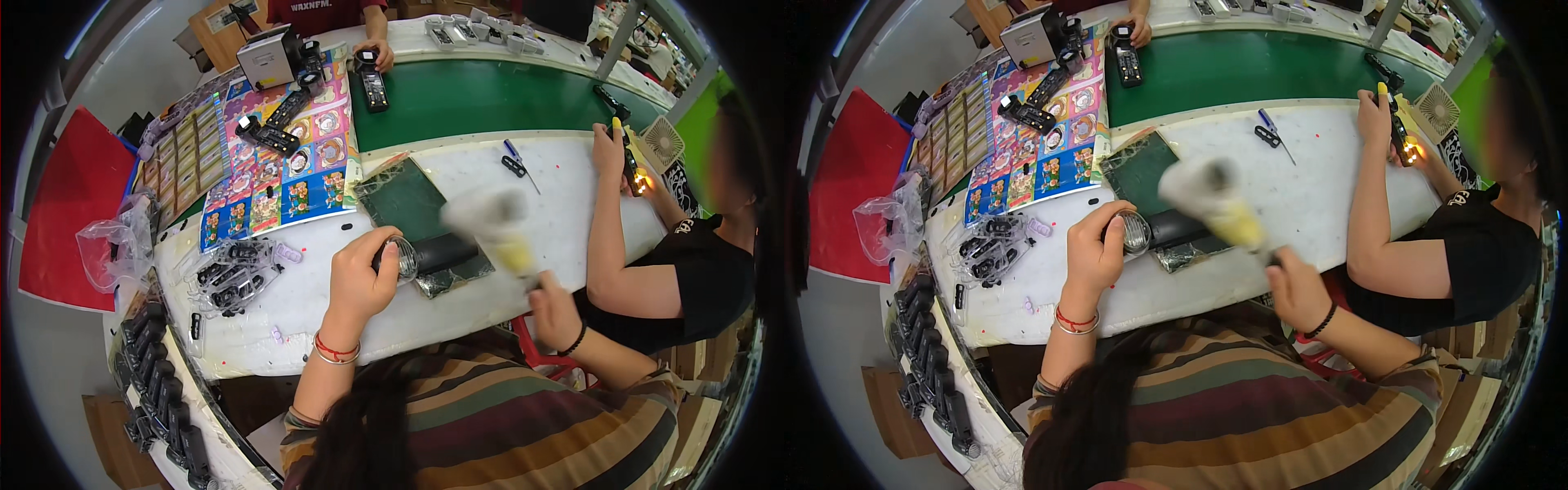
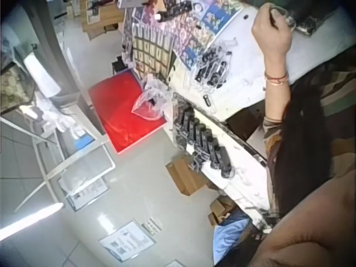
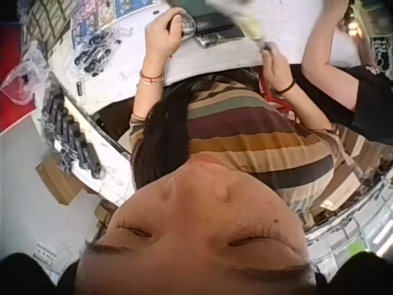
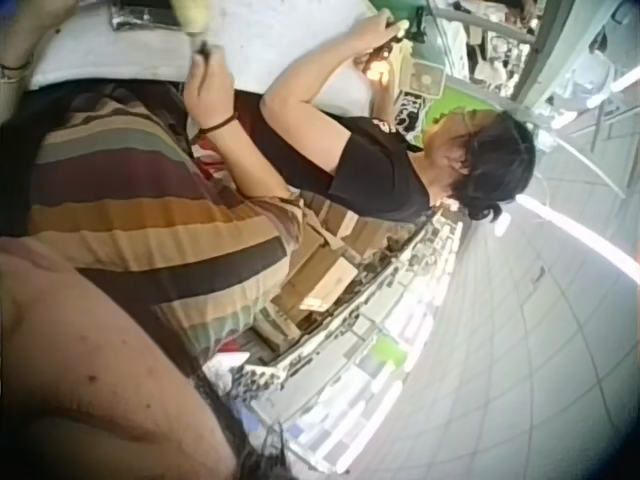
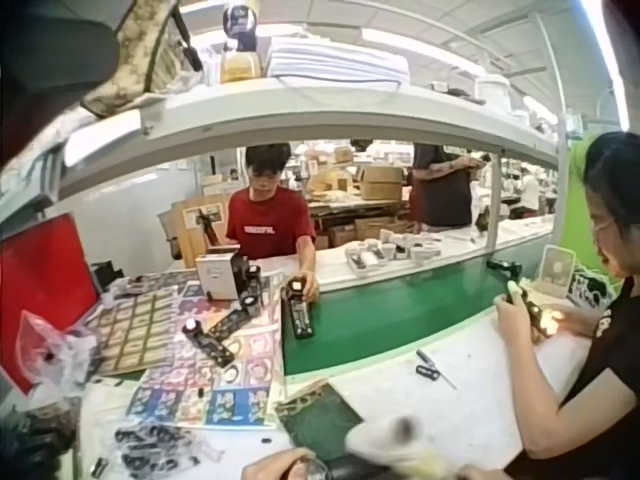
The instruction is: The person assembles handheld electronic devices by fitting plastic housings, circuit boards, buttons, and light components together, tapping parts into place with a mallet.
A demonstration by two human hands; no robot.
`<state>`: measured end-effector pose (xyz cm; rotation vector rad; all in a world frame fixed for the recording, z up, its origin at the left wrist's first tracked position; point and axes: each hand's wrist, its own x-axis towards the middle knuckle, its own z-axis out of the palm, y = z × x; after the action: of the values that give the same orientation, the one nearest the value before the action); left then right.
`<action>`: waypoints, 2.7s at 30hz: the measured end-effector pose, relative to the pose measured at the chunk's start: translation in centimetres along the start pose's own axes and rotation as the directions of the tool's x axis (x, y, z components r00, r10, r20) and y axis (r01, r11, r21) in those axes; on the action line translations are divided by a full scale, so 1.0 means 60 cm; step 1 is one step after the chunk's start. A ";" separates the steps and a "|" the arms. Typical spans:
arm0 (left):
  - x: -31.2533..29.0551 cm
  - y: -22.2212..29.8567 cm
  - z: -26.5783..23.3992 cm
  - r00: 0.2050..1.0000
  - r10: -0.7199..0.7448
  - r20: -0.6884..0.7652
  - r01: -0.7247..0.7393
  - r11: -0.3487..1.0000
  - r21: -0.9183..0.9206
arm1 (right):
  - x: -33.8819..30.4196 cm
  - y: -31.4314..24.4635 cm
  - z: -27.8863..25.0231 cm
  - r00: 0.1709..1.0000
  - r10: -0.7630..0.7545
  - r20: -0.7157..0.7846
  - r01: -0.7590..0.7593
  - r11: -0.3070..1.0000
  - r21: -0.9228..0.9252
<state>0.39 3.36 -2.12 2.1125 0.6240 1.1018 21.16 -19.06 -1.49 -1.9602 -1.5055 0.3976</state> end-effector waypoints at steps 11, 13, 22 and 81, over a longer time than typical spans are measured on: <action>-0.001 0.000 0.003 0.999 0.027 -0.029 -0.028 0.999 -0.031 | -0.026 0.012 0.009 0.998 0.005 0.061 0.005 0.985 -0.171; 0.006 0.007 0.005 1.000 -0.024 0.015 0.023 0.999 0.030 | -0.032 0.022 0.016 0.997 0.026 0.078 -0.009 0.979 -0.203; -0.007 -0.010 0.003 0.998 -0.053 0.017 0.053 0.998 0.025 | -0.019 0.013 0.028 0.991 0.087 0.103 -0.069 0.985 -0.159; -0.116 0.036 -0.056 0.722 -0.691 0.005 0.315 0.322 -0.893 | 0.218 -0.245 -0.004 0.747 -0.653 -0.124 0.664 0.723 0.190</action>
<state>-5.90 -1.57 -2.75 0.6982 0.6678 1.0942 14.17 -4.57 9.83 -1.1320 -1.9094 0.1845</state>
